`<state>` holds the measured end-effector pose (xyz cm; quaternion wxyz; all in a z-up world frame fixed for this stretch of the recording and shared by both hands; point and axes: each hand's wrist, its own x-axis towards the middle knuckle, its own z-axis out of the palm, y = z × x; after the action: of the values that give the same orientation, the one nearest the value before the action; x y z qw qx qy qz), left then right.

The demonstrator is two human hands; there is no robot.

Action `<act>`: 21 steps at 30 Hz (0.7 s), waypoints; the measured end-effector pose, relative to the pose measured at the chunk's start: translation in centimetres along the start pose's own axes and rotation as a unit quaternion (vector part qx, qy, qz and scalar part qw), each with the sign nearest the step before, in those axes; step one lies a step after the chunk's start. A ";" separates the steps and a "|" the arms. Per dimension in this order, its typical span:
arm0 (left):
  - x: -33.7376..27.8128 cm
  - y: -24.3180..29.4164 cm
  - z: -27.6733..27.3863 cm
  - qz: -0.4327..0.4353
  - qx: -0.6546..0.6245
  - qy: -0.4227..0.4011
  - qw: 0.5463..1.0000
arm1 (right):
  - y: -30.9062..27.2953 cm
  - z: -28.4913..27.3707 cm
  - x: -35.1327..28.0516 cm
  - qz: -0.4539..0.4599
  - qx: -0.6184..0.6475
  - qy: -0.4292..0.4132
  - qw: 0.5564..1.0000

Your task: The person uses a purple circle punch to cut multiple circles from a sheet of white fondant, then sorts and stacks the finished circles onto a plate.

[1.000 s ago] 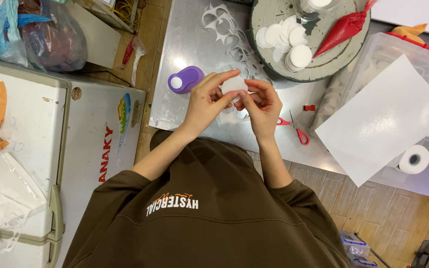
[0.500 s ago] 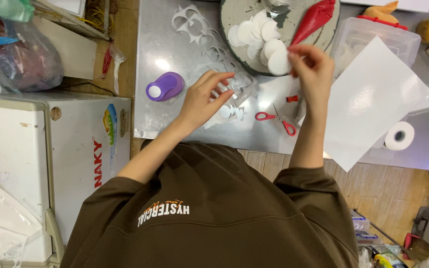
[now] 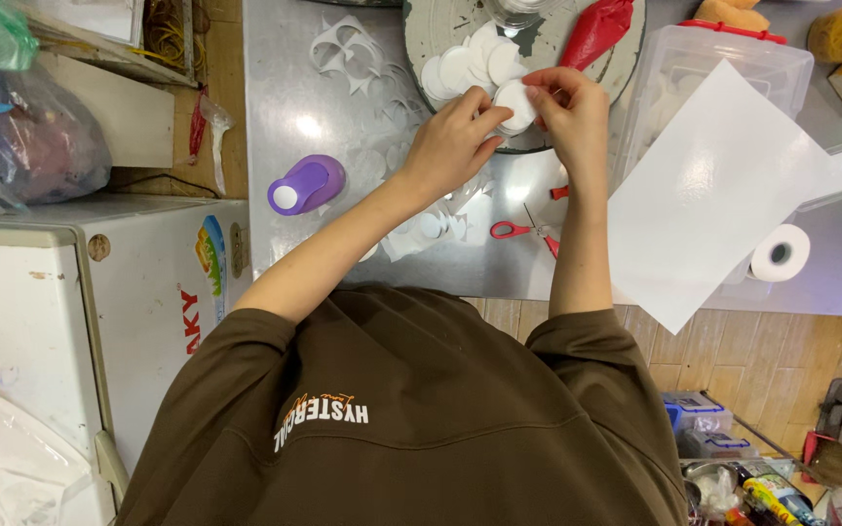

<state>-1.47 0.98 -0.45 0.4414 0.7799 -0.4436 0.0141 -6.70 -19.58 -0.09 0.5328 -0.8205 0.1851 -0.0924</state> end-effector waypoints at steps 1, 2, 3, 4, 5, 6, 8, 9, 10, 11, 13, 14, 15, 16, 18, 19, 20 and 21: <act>0.0 -0.2 0.2 -0.001 -0.001 0.002 1.000 | 0.2 0.2 0.0 0.000 0.000 0.001 1.000; -0.1 -0.4 0.4 -0.002 -0.002 0.004 1.000 | 0.4 0.3 -0.1 0.000 0.000 0.002 1.000; -0.2 -0.5 0.6 -0.004 -0.002 0.007 1.000 | 0.7 0.4 -0.1 -0.020 -0.009 0.011 1.000; -0.3 -0.6 0.8 -0.006 0.005 0.006 1.000 | 1.0 0.5 -0.2 -0.041 -0.018 0.021 0.999; -0.3 -0.7 0.9 -0.009 0.012 0.006 1.000 | 1.3 0.5 -0.2 -0.062 -0.027 0.029 0.997; -0.3 -0.7 1.0 -0.012 0.019 0.006 1.000 | 1.6 0.6 -0.2 -0.076 -0.025 0.034 0.996; 0.1 -0.5 1.0 -0.007 0.024 0.016 1.000 | 1.8 0.5 -0.2 -0.107 -0.019 0.037 0.993; 0.1 -0.4 0.8 -0.008 0.029 0.022 0.999 | 1.8 0.5 -0.4 -0.118 -0.023 0.047 0.992; 0.4 -0.2 0.6 -0.001 0.012 0.032 0.999 | 1.7 0.4 -0.5 -0.129 -0.028 0.057 0.990; 0.9 -0.1 0.2 0.005 -0.004 0.043 0.999 | 1.5 0.7 -0.7 -0.140 -0.031 0.066 0.987; 0.8 0.2 -1.2 -0.034 -0.057 0.033 0.997 | 0.9 1.2 -1.9 -0.170 -0.023 0.107 0.979; 0.8 0.3 -2.0 -0.079 -0.096 0.012 0.992 | 0.6 1.5 -2.8 -0.185 -0.019 0.126 0.974; 0.6 0.3 -2.9 -0.123 -0.135 -0.009 0.983 | 0.2 2.3 -4.0 -0.168 0.004 0.140 0.976; 0.1 0.2 -4.0 -0.136 -0.156 0.011 0.978 | 0.0 3.6 -5.4 -0.150 0.026 0.153 0.976; -2.0 -0.3 -6.1 -0.160 -0.202 0.051 0.965 | -0.3 6.6 -8.4 -0.142 0.036 0.116 0.982; -3.4 -0.7 -7.2 -0.159 -0.193 0.060 0.966 | -0.4 8.7 -9.7 -0.155 0.026 0.068 0.985; -5.4 -1.0 -8.2 -0.159 -0.183 0.068 0.968 | -0.4 11.4 -10.9 -0.155 0.009 0.000 0.988; -7.7 -1.2 -8.9 -0.160 -0.175 0.075 0.969 | -0.2 13.3 -11.6 -0.137 0.023 -0.140 0.980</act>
<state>-1.96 12.73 0.97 0.5998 0.7478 -0.2744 -0.0755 -12.64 -3.63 -4.93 0.5549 -0.8302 -0.0072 -0.0532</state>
